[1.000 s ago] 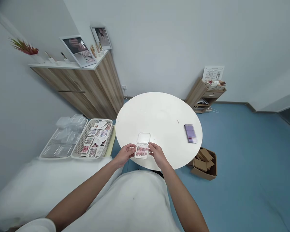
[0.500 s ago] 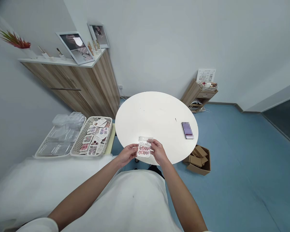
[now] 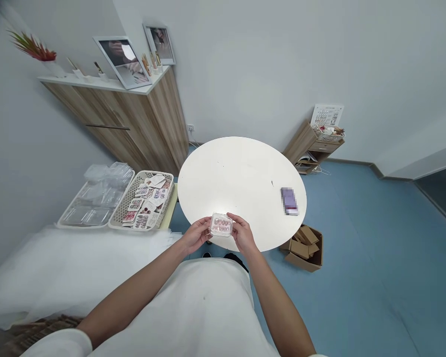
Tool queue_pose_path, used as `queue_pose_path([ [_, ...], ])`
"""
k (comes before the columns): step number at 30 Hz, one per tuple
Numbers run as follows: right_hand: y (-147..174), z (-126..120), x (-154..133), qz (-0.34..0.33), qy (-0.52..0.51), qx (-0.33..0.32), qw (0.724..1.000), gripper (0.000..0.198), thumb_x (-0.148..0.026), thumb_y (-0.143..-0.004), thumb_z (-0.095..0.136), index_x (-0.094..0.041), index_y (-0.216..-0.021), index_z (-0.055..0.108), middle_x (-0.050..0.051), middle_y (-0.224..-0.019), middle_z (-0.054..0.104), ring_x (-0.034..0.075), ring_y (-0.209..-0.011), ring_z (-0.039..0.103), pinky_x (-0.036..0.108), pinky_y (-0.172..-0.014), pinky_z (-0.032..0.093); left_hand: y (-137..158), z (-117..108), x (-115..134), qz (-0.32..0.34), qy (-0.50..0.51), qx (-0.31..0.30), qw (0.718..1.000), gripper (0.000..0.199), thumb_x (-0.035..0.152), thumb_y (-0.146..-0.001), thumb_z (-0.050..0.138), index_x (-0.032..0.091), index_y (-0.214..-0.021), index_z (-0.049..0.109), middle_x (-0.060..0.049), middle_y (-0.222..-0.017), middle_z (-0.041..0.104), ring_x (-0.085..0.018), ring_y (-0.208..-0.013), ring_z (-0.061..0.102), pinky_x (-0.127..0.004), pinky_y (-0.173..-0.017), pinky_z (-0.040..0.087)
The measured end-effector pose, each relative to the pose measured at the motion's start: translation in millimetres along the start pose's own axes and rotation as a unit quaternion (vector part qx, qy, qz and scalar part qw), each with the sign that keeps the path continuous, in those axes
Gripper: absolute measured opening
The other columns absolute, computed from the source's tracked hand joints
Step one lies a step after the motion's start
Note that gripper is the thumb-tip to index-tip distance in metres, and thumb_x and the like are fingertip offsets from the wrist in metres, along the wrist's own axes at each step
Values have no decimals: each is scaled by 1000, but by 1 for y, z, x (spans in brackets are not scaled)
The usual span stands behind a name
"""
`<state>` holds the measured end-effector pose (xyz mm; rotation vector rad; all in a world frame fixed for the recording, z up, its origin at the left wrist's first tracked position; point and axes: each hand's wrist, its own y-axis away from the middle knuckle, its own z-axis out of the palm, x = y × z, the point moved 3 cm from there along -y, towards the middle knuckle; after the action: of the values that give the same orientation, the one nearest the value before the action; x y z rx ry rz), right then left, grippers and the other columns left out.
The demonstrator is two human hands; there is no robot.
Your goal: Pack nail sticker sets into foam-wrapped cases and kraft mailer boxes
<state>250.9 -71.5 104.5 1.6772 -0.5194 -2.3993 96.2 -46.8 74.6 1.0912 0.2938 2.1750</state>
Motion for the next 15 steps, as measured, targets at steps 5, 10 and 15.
queue_pose_path([
  [5, 8, -10, -6, -9, -34, 23, 999, 48, -37, -69, 54, -25, -115, 49, 6, -118, 54, 21, -95, 57, 35, -74, 48, -4, 15, -3, 7, -8, 24, 1000, 28, 31, -65, 68, 18, -88, 59, -4, -83, 62, -9, -67, 56, -23, -64, 45],
  [10, 21, -24, -5, 53, -77, -27, 995, 45, -42, -68, 60, -25, -109, 50, 5, -103, 62, 19, -87, 61, 39, -77, 48, -10, 26, -9, 17, -18, 37, 999, 30, 33, -65, 68, 20, -90, 59, -3, -84, 62, -10, -69, 57, -24, -66, 45],
  [15, 19, -43, -4, 67, -76, -2, 995, 44, -33, -66, 65, -23, -106, 50, 2, -86, 65, 17, -77, 64, 38, -82, 47, -16, 38, -15, 30, -30, 43, 998, 30, 37, -68, 64, 19, -92, 59, -4, -85, 62, -10, -69, 57, -23, -64, 44],
])
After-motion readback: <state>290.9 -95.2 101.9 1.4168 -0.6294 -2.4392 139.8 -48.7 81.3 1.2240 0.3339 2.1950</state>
